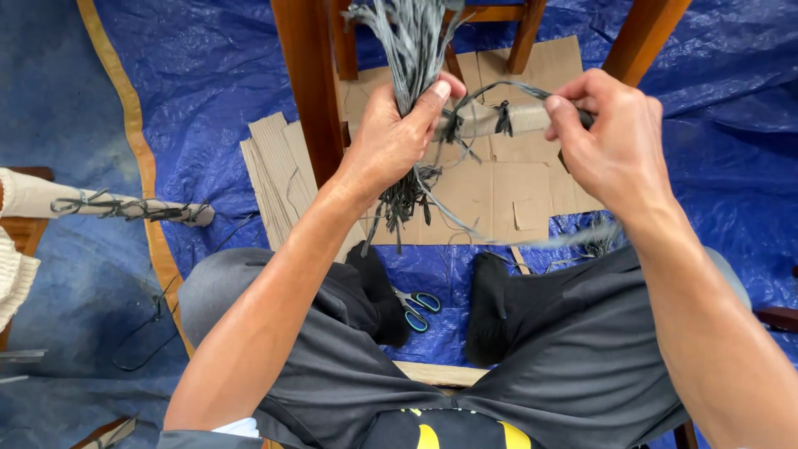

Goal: Tying bundles of gray plastic strips to the wooden rungs of chairs.

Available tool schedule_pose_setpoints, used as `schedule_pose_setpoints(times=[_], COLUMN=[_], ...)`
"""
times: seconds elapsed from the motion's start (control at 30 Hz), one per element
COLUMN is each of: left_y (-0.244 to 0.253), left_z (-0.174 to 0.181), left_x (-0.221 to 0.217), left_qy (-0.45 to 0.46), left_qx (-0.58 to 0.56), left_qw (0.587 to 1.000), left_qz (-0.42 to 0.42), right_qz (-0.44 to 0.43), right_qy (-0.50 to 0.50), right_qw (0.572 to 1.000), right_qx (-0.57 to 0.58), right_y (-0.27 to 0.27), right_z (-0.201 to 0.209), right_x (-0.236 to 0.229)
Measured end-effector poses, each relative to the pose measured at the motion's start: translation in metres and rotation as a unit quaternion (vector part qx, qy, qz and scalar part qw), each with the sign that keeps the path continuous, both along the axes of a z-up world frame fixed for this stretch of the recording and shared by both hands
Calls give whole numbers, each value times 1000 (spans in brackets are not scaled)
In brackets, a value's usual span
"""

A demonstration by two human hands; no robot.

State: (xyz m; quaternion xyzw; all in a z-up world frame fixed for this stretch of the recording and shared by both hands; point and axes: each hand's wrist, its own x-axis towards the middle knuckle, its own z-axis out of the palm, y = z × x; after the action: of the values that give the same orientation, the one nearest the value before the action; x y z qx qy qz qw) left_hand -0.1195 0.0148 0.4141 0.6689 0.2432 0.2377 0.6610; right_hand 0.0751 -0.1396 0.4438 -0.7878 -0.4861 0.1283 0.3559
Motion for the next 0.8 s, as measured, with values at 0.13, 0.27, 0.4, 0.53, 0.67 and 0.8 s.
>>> schedule_pose_setpoints(times=[0.13,0.27,0.4,0.53,0.67,0.8], left_y=[-11,-13,-7,-10,-10,-18], left_z=[-3,-11,-18,6,17,4], left_x=[11,21,18,6,-6,5], left_qy=[-2,22,56,62,51,3], left_qx=[-43,-47,70,152,172,-71], left_qw=[999,999,995,984,978,994], left_qz=[-2,3,41,75,110,82], right_qz=[67,24,-11,-41,-64,54], right_qy=[12,-26,-68,-214,19,75], right_qw=[997,991,978,961,983,990], right_qx=[-21,125,195,172,172,106], right_y=[18,26,24,19,8,15], right_z=[-24,-34,-28,-22,-21,-25], right_x=[6,6,10,35,54,17])
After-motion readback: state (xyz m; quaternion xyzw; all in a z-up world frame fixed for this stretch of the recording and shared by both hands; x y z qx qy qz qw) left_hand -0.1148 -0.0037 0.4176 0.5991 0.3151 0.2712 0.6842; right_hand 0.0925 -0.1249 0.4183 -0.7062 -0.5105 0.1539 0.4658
